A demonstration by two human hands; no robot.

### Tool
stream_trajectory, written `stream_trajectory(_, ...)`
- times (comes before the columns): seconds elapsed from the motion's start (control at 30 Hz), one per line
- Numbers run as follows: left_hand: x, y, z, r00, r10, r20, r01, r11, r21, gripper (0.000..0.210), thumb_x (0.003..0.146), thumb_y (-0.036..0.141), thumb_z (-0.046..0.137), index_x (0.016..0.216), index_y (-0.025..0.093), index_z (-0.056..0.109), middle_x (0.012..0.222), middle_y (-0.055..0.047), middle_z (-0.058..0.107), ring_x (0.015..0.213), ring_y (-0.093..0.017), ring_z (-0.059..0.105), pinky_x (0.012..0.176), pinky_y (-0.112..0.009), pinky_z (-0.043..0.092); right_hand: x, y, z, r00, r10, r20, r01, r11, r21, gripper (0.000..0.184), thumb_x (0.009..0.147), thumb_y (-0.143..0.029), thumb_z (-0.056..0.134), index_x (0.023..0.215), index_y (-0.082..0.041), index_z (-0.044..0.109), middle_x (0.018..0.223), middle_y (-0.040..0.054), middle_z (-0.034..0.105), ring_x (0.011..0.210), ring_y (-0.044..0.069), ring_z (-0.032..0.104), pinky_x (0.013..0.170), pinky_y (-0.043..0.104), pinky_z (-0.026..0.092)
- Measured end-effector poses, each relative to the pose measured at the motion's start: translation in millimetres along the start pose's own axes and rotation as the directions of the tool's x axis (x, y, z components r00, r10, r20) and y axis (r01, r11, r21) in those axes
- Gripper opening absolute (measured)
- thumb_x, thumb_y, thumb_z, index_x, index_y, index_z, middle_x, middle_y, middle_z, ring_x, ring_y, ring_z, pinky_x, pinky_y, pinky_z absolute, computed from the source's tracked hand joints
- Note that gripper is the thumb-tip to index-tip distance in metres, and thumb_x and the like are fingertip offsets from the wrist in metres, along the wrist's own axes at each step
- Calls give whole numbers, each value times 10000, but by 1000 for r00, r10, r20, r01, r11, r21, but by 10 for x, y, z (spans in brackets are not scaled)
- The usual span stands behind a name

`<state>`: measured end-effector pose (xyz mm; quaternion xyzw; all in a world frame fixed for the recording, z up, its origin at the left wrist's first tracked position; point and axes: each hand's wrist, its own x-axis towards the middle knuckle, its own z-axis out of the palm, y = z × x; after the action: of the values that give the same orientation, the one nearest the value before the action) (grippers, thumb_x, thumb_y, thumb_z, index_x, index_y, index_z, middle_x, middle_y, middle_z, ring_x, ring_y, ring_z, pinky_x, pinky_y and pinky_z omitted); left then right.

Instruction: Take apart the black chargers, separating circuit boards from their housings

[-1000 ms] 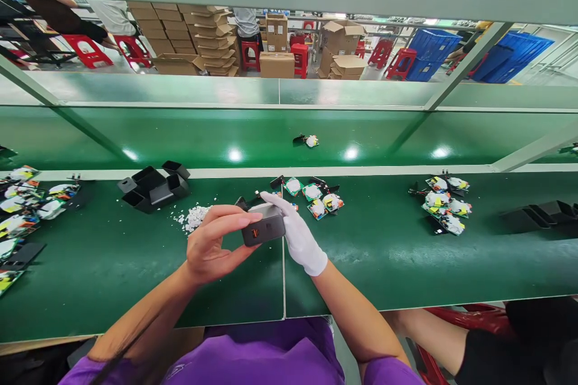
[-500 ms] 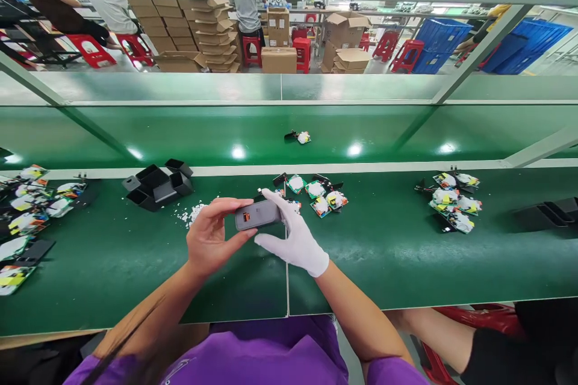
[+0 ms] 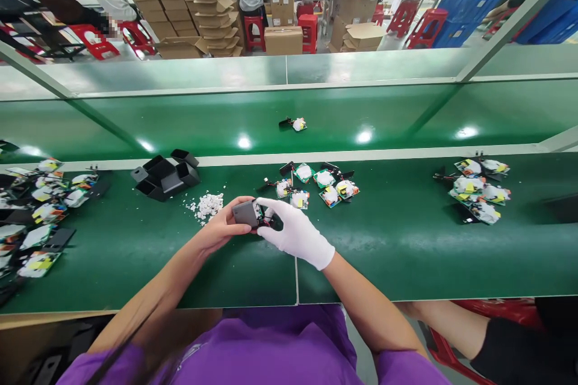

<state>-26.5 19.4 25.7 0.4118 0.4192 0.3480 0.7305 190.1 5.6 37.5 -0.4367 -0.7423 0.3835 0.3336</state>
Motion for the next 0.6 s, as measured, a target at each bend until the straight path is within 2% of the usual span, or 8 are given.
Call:
stream_trajectory(0.13,1,-157,-67,999,38,-11,-37,999,32,577,563,244,925,1042,216,603,931,10,666,807,-148,660,771,-268,549,12,68,24,996,-88,-18,86,990,-114,258,877,-120,567,1106,-210,643,981,53,728,926,196,694,868,359,555)
stream_trajectory(0.27,-1,-244,-135,997,76,-23,-73,989,128,541,616,292,909,1043,221,584,933,17,636,804,-133,628,734,-229,507,40,135,29,984,-176,8,169,930,-325,111,933,-174,558,984,-210,650,1121,95,710,1024,225,670,866,360,536)
stream_trajectory(0.33,-5,-261,-156,995,103,-15,-100,984,146,532,640,320,890,1045,223,558,942,9,631,821,-140,628,745,-238,510,51,146,38,987,-127,99,157,896,-414,100,957,-208,556,960,-201,655,1133,103,708,998,225,668,837,345,516)
stream_trajectory(0.43,-30,-269,-143,988,147,43,-153,958,244,506,708,338,829,1083,233,506,1003,-24,648,876,-166,646,782,-272,533,48,151,94,961,28,274,118,857,-502,168,981,-227,533,887,-172,662,920,95,709,846,214,649,744,316,459)
stream_trajectory(0.5,-59,-278,-113,978,189,91,-210,873,441,502,751,291,784,1153,244,487,1088,-53,652,961,-191,653,839,-308,545,33,155,150,943,85,322,94,859,-503,190,975,-218,530,845,-164,657,823,78,672,769,199,619,687,299,416)
stream_trajectory(0.57,-87,-298,-91,943,305,130,-314,695,647,574,779,219,742,1270,262,449,1214,-85,622,1020,-200,648,889,-343,551,19,160,197,945,100,313,65,876,-477,186,968,-209,530,831,-167,648,804,61,646,733,181,594,652,284,383)
stream_trajectory(0.6,-97,-313,-88,909,386,158,-373,584,720,627,790,184,719,1331,272,414,1285,-105,592,1026,-198,647,903,-359,554,17,163,210,947,108,304,47,886,-461,180,964,-209,533,825,-171,642,800,52,636,723,173,582,641,278,368)
